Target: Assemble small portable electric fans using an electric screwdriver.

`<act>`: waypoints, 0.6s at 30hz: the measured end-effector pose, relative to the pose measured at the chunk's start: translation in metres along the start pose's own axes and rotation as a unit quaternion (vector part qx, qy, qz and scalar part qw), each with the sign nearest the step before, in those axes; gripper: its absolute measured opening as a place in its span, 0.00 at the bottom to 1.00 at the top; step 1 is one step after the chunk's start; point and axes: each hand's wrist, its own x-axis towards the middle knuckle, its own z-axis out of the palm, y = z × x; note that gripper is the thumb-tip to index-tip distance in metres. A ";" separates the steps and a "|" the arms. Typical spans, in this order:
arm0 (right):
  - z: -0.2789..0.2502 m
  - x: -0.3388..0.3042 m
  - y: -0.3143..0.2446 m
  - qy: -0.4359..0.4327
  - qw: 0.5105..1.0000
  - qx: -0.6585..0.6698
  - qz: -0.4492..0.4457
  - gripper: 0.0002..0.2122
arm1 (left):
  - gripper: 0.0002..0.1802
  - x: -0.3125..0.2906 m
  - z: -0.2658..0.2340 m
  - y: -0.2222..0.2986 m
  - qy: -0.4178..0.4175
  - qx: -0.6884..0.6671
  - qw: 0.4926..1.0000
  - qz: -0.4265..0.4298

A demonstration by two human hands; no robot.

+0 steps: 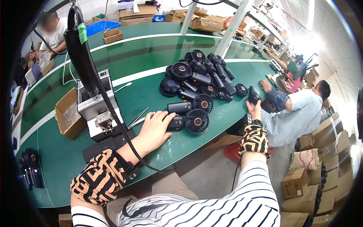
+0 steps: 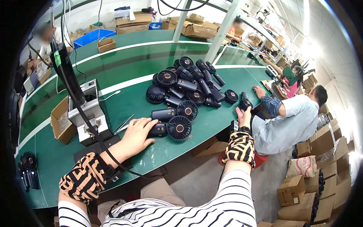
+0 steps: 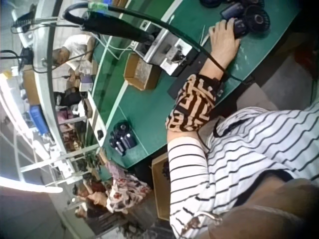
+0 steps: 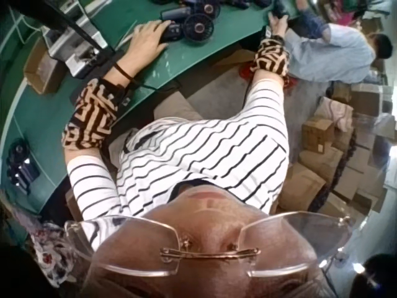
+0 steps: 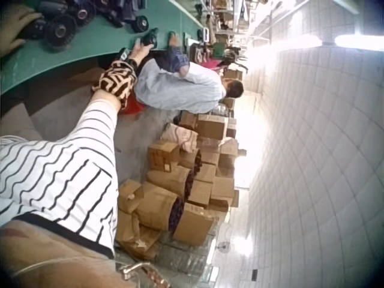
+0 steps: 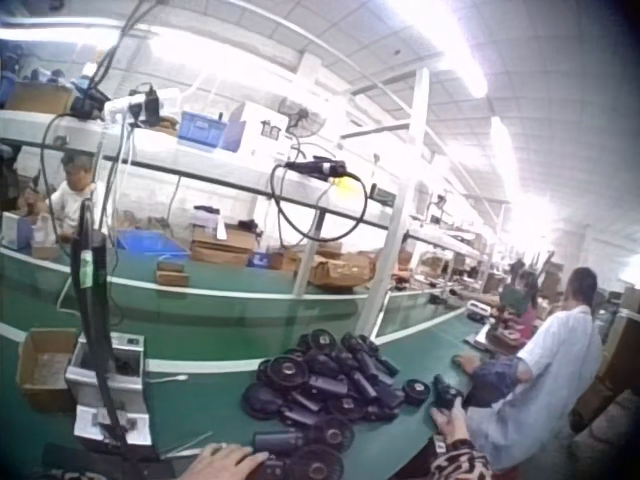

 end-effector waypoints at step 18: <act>0.071 -0.020 0.049 -0.037 0.753 -0.588 -0.295 0.37 | 0.34 -0.092 -0.107 0.040 -0.015 -0.037 0.992 -0.123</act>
